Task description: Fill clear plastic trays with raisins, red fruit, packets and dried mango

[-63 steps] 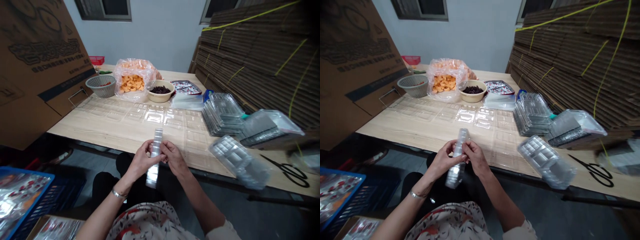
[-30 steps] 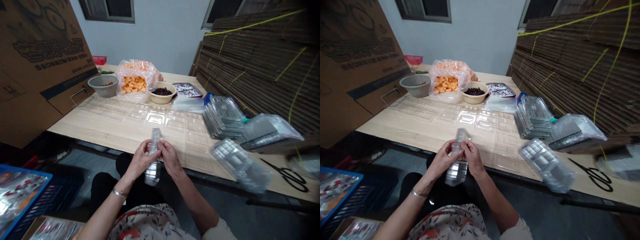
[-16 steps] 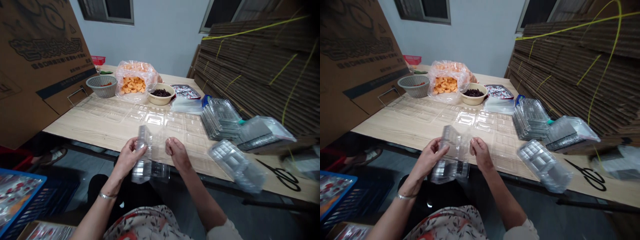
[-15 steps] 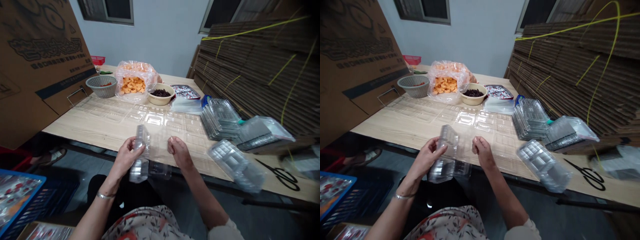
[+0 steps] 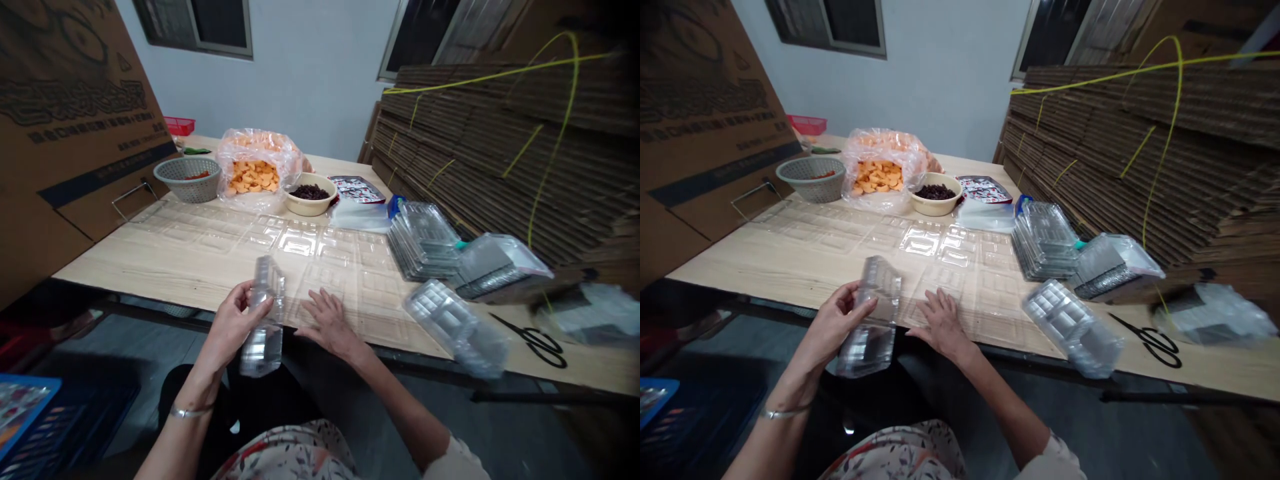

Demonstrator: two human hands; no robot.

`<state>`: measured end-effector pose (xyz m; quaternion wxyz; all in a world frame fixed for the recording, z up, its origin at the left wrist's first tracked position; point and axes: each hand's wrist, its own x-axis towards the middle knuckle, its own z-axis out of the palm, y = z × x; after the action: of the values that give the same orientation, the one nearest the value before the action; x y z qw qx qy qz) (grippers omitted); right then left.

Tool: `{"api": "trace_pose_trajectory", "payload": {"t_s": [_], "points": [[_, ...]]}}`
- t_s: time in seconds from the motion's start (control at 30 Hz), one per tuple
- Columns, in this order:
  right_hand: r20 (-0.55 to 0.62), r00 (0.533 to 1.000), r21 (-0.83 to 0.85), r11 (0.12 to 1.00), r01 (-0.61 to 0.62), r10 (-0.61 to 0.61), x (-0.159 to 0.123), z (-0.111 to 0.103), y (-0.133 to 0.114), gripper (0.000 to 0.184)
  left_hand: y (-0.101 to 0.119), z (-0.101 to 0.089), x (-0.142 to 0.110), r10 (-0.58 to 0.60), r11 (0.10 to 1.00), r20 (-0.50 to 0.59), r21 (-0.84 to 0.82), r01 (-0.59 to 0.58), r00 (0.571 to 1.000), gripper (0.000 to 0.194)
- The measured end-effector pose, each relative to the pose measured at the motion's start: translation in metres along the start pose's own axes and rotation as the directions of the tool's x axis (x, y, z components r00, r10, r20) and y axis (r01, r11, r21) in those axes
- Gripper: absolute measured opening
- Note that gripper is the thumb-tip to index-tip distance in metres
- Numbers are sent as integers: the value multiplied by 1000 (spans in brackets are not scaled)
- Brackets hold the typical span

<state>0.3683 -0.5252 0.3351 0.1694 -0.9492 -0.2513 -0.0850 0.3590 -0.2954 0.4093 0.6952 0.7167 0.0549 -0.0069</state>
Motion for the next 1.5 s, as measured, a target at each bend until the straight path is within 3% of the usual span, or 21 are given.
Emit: {"api": "trace_pose_trajectory", "payload": {"t_s": [0.07, 0.17, 0.23, 0.3, 0.37, 0.43, 0.5, 0.57, 0.63, 0.73, 1.0, 1.13, 1.37, 1.5], "points": [[68, 998, -38, 999, 8, -5, -6, 4, 1, 47, 0, 2, -1, 5, 1000, 17, 5, -5, 1000, 60], [73, 997, -42, 998, -35, 38, -16, -2, 15, 45, -1, 4, -5, 11, 1000, 29, -6, -10, 1000, 57], [28, 998, 54, 997, -57, 56, -19, -12, 19, 46, 0, 8, -8, 0, 1000, 38, -18, 1, 999, 57], [-50, 995, 277, 958, -69, 86, -16, -24, 11, 43, 2, 15, -9, -2, 1000, 51, -13, 3, 999, 56], [-71, 983, 575, 812, -98, 168, -6, -35, -8, 35, 3, 23, -10, 17, 999, 64, 26, -19, 998, 56], [3, 966, 823, 549, -149, 258, 9, -42, -29, 31, 5, 30, -10, 51, 995, 67, 87, -57, 996, 55], [95, 949, 946, 269, -180, 299, 24, -44, -47, 30, 5, 35, -11, 75, 986, 61, 145, -84, 995, 54], [167, 936, 980, 56, -193, 309, 35, -41, -57, 33, 4, 36, -12, 87, 979, 64, 177, -97, 994, 55], [232, 925, 973, -81, -218, 301, 41, -36, -61, 35, 2, 35, -13, 91, 976, 76, 189, -104, 993, 58], [284, 911, 953, -195, -232, 299, 43, -27, -62, 37, -1, 31, -14, 95, 976, 75, 190, -108, 993, 60], [289, 894, 940, -279, -197, 343, 46, -15, -69, 38, 2, 30, -12, 61, 984, 56, 163, -70, 997, 56], [255, 894, 957, -226, -180, 368, 49, -15, -75, 35, -2, 29, -11, 74, 983, 44, 164, -80, 996, 55], [112, 861, 993, -30, -112, 496, 55, -1, -73, 31, -4, 25, -7, 53, 994, 0, 92, -53, 999, 48], [172, 898, 984, -120, -134, 405, 58, -6, -73, 28, -3, 22, -5, 91, 988, -14, 126, -88, 996, 44]]}}
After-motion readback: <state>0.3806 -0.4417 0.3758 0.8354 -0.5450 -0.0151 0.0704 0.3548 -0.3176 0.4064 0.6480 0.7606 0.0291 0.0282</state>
